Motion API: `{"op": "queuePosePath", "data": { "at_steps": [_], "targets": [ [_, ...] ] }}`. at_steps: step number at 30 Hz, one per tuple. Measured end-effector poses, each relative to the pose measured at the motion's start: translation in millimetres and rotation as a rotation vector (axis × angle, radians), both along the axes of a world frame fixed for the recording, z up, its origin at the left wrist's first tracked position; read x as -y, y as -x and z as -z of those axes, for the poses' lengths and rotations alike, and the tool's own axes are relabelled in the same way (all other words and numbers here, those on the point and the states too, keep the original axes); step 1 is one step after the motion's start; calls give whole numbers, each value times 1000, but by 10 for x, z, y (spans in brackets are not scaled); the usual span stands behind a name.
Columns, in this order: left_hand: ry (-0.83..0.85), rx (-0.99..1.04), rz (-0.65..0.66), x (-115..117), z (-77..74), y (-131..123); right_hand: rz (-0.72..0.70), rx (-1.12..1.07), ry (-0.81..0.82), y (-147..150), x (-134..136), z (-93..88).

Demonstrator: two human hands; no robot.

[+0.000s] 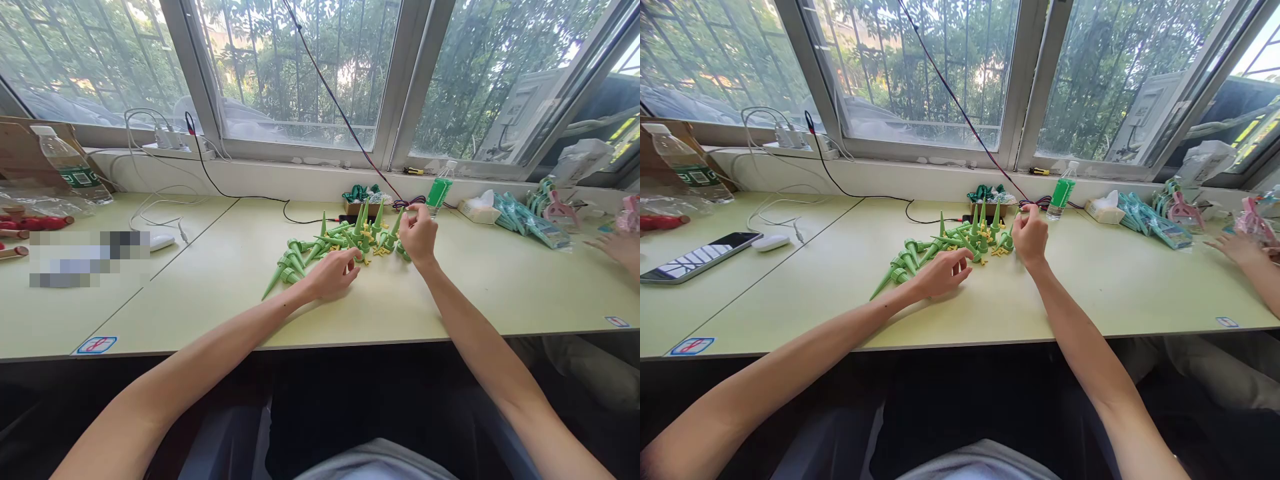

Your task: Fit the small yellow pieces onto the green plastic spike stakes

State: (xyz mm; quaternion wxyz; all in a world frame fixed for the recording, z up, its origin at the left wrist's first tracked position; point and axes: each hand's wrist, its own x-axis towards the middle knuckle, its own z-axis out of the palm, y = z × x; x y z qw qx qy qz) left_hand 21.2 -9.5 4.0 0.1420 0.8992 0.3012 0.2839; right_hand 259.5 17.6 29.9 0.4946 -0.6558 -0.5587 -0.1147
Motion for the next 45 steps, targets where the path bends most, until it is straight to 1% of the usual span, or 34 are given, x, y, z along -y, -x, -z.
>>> {"op": "queuePosePath", "data": {
  "at_steps": [3, 5, 7, 10, 13, 18, 21, 29, 38, 45],
  "targets": [
    [-9, -1, -10, -1, 7, -2, 22, 7, -83, 58, 39, -22],
    [-7, -3, -15, 1, 5, -4, -5, 40, -65, 105, 64, -25],
    [3, -1, -13, 6, -2, -5, -63, 91, 20, 149, 87, -23],
    [11, 4, -6, 13, -11, -6, -142, 193, 202, 197, 113, -12],
    [1, 4, -6, 16, -12, -8, -188, 324, 337, 218, 126, 1],
    [3, 7, -3, 1, 13, -8, -188, 477, 504, 238, 122, 31],
    [4, 10, 2, -7, 25, -9, -181, 530, 565, 262, 115, 57],
    [5, -4, 17, -5, 19, -10, -164, 573, 819, 351, 126, 121],
    [12, -16, 52, -23, 41, -2, -149, 572, 921, 355, 111, 165],
    [14, -33, 57, -6, 20, 0, -160, 583, 935, 371, 100, 171]
  ]
}}
